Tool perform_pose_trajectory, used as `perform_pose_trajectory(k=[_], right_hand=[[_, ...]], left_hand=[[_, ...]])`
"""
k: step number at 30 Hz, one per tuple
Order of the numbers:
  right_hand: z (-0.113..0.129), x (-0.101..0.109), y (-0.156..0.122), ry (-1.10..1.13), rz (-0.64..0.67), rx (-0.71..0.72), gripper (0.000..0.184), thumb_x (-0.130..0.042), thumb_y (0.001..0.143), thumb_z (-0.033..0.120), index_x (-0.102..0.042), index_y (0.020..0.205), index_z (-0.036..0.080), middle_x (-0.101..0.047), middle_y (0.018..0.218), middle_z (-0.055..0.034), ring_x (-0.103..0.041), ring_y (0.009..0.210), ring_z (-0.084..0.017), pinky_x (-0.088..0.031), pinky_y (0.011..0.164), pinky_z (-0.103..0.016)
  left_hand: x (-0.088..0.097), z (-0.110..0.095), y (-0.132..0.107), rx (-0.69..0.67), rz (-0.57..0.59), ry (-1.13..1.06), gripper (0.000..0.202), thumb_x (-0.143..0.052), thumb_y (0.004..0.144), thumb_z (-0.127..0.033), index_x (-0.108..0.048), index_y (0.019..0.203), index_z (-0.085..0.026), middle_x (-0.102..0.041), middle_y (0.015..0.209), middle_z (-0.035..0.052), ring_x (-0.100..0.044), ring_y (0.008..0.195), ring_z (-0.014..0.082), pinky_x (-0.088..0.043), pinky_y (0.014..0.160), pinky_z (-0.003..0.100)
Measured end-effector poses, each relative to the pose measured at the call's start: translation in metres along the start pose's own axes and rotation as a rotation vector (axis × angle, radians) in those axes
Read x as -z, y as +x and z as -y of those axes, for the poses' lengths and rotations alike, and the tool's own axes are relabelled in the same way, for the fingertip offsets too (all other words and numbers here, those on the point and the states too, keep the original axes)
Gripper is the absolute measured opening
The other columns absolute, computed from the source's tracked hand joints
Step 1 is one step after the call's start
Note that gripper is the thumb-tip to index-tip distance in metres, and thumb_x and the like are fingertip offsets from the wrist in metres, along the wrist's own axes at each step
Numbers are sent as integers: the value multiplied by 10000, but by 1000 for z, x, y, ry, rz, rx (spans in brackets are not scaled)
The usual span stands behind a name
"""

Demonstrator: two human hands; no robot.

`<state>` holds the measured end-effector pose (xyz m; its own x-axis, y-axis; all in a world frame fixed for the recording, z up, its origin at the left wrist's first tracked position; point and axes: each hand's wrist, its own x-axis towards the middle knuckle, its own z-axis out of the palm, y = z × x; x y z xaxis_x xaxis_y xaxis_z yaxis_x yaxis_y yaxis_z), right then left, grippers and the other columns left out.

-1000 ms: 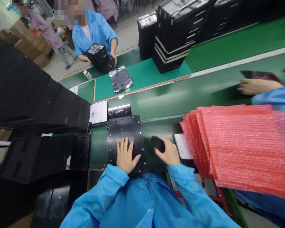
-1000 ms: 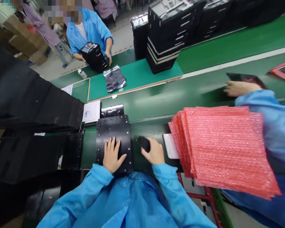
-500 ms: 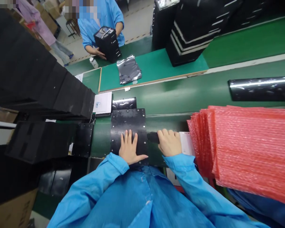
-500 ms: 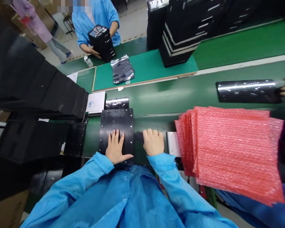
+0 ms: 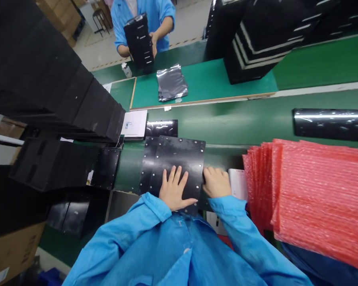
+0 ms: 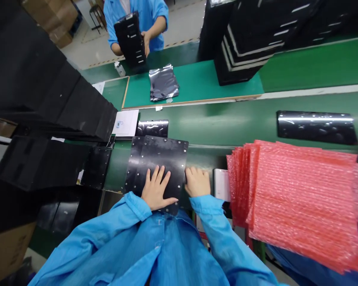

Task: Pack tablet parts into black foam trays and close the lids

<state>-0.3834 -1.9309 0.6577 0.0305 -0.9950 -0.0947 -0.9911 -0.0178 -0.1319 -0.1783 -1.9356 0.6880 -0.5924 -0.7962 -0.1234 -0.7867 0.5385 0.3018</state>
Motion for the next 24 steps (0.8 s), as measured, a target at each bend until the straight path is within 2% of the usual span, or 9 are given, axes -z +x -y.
perform_pose_trajectory(k=[4, 9, 11, 13, 17, 20, 24], right_hand=[[-1, -2, -8, 4, -55, -150, 336, -554, 726, 169, -593, 1059, 155, -610, 888, -108, -491, 820, -268, -225, 647, -329], [29, 23, 4, -10, -1, -33, 212, -534, 730, 136, -607, 929, 151, -593, 853, -113, -484, 815, -255, -229, 661, -341], [31, 30, 9, -24, 12, -4, 220, -525, 738, 133, -611, 940, 154, -596, 859, -114, -482, 812, -254, -225, 661, -343], [21, 30, 9, -29, 3, 5, 298, -535, 734, 145, -609, 1023, 156, -599, 874, -110, -478, 809, -254, -222, 658, -341], [-2, 17, 3, -50, -12, -39, 408, -559, 728, 176, -589, 1134, 150, -591, 878, -112, -468, 806, -256, -221, 655, -340], [7, 13, 5, -45, 21, 42, 415, -564, 728, 186, -594, 1142, 178, -598, 893, -114, -473, 837, -267, -230, 668, -345], [30, 22, 17, -35, 46, 104, 411, -563, 710, 185, -612, 1117, 162, -616, 892, -129, -497, 844, -274, -259, 681, -350]], left_hand=[[-1, 2, 0, 0, -7, -28, 900, -569, 743, -678, -353, 1453, -168, -258, 1541, 168, -149, 1434, 388, -65, 1136, 623], [1, 5, 2, 3, 51, -6, 997, -552, 700, -746, -334, 1460, -137, -221, 1547, 193, -104, 1437, 406, -27, 1125, 639], [1, 6, 2, 17, 49, -11, 1035, -558, 674, -767, -341, 1454, -122, -219, 1543, 209, -98, 1435, 419, -16, 1121, 644], [1, 7, 2, 27, 27, -28, 1037, -564, 670, -766, -346, 1452, -121, -224, 1542, 209, -98, 1434, 422, -17, 1121, 643], [1, 7, 1, 32, 12, -33, 1012, -560, 686, -753, -332, 1461, -143, -214, 1551, 185, -92, 1440, 403, -24, 1131, 627], [3, 10, 0, 37, 38, -11, 1038, -568, 678, -752, -317, 1463, -121, -193, 1553, 198, -67, 1441, 409, -13, 1124, 638], [1, 4, 4, 74, 53, -29, 1139, -591, 619, -775, -311, 1448, -46, -173, 1538, 262, -16, 1430, 449, -11, 1102, 674]])
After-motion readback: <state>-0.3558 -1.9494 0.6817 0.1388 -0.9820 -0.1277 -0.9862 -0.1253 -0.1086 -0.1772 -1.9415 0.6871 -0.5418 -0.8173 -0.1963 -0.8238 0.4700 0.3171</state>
